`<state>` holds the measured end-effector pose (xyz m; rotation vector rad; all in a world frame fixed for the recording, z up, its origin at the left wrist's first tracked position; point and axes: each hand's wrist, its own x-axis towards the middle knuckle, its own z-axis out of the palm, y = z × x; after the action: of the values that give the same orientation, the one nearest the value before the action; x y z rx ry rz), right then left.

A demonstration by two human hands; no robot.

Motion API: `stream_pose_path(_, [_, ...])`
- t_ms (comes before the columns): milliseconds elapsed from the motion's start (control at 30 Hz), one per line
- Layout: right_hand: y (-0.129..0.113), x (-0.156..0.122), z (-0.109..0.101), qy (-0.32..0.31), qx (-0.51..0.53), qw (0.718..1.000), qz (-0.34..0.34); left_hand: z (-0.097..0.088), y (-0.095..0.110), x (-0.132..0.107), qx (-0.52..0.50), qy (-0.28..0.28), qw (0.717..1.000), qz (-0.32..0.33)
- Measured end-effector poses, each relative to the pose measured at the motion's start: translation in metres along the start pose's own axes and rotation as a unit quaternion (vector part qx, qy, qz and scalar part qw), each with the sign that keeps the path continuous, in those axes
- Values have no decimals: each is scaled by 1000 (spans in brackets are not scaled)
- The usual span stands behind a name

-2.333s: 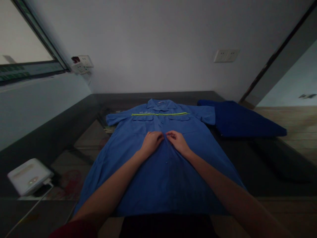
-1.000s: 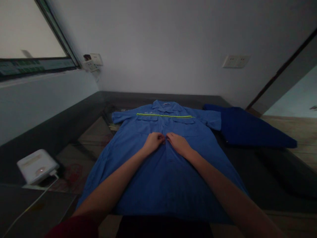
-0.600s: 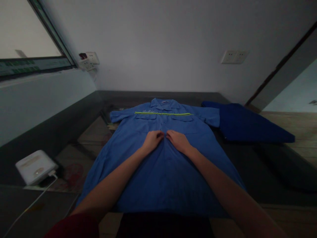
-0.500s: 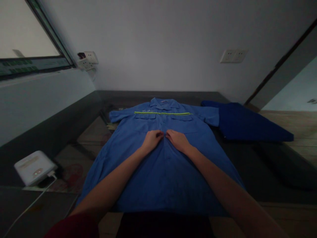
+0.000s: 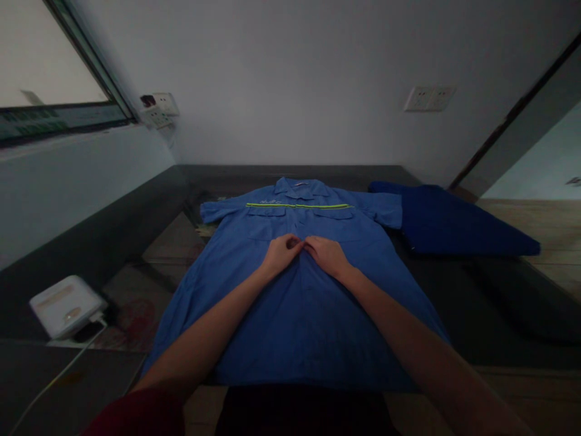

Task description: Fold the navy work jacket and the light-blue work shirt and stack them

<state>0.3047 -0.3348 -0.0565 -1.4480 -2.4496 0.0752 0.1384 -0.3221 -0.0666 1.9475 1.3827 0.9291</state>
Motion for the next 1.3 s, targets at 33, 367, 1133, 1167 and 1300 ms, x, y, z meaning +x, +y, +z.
stream_pose_path(33, [0,0,0,4,2,1000,1,0,-1,1,0,0,1000,-1])
stream_pose_path(367, [-1,-3,0,39,-17,999,-30,1,4,-3,71,-17,997,2])
stream_pose_path(1133, [8,3,9,85,173,981,22,3,1,0,24,-53,998,-6])
stream_pose_path(1167, [8,4,11,87,195,976,29,2,2,0,30,-59,998,-9])
stream_pose_path(1300, [10,6,14,106,254,961,40,0,3,-1,46,-64,997,-16])
